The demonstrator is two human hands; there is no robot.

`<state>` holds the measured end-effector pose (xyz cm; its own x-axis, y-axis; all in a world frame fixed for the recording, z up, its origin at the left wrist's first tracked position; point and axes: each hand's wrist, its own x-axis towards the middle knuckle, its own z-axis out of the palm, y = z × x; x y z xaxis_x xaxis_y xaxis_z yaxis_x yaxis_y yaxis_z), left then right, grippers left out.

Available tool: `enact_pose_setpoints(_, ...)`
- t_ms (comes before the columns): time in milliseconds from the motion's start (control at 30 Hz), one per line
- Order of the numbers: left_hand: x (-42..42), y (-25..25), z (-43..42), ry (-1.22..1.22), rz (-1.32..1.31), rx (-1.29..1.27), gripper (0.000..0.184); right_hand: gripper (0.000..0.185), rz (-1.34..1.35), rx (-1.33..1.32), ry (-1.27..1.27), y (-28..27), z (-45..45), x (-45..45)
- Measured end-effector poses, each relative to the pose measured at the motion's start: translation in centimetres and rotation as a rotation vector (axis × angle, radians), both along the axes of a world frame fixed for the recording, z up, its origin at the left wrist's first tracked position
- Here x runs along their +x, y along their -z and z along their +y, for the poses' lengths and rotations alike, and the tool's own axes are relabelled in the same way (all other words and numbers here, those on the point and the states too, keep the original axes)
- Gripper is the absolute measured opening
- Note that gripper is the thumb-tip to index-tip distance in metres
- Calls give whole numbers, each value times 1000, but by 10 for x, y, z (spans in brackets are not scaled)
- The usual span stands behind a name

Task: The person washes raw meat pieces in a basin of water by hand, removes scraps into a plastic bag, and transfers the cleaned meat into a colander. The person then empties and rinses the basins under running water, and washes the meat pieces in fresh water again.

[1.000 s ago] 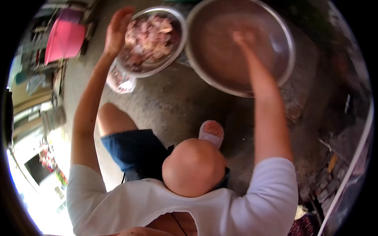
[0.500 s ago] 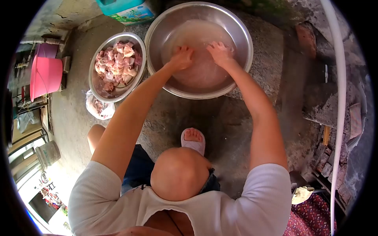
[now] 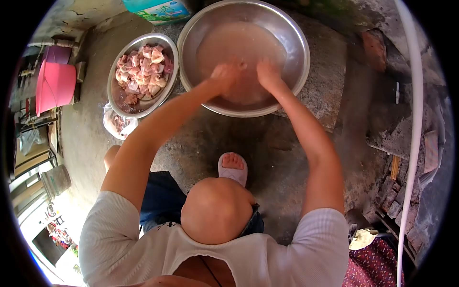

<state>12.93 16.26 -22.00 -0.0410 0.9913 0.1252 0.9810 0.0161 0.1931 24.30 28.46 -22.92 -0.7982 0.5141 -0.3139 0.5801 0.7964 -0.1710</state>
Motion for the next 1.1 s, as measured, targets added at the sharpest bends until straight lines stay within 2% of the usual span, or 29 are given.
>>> enact_pose_setpoints(100, -33, -7, 22, -93, 139, -292, 29, 27, 273, 122, 61, 8, 18, -32)
enact_pose_setpoints(133, -41, 22, 28, -151, 71, -277, 25, 26, 327, 120, 75, 7, 23, -48)
enact_pose_setpoints(167, -44, 77, 27, -209, 1, -262, 23, 25, 379, 117, 87, 5, 25, -64)
enact_pose_setpoints(233, -48, 120, 21, -250, -27, -315, 21, 25, 429, 70, 136, 8, 26, -97)
enact_pose_setpoints(267, -42, 125, 10, -235, 11, -386, 21, 25, 451, 43, 160, 13, 24, -110)
enact_pose_setpoints(300, -34, 124, -1, -218, 48, -457, 21, 26, 445, 66, 171, 24, 25, -121)
enact_pose_setpoints(400, -11, 15, -19, -103, -123, -616, 18, 28, 447, 75, 128, 49, 27, -143)
enact_pose_setpoints(533, -2, 30, -28, 107, -118, -654, 14, 22, 395, 96, -198, 39, 8, -109)
enact_pose_setpoints(600, 3, 6, -31, 137, -132, -619, 13, 19, 395, 174, -354, 31, -3, -76)
enact_pose_setpoints(700, -10, -33, -31, 231, -441, -740, 10, 28, 266, 47, -358, 25, -2, -30)
enact_pose_setpoints(800, -24, -11, -34, 185, -640, -680, 10, 21, 150, -32, -225, 9, -10, 5)
enact_pose_setpoints(900, -26, -4, -31, 77, -801, -840, 12, 14, -120, -158, -211, 9, -9, 23)
enact_pose_setpoints(1000, -27, -19, -34, 19, -1004, -616, 12, 13, -180, -148, -331, -17, -16, 30)
enact_pose_setpoints(1100, -22, -21, -32, -174, -1041, -562, 14, 15, -67, -262, -431, -28, -27, 33)
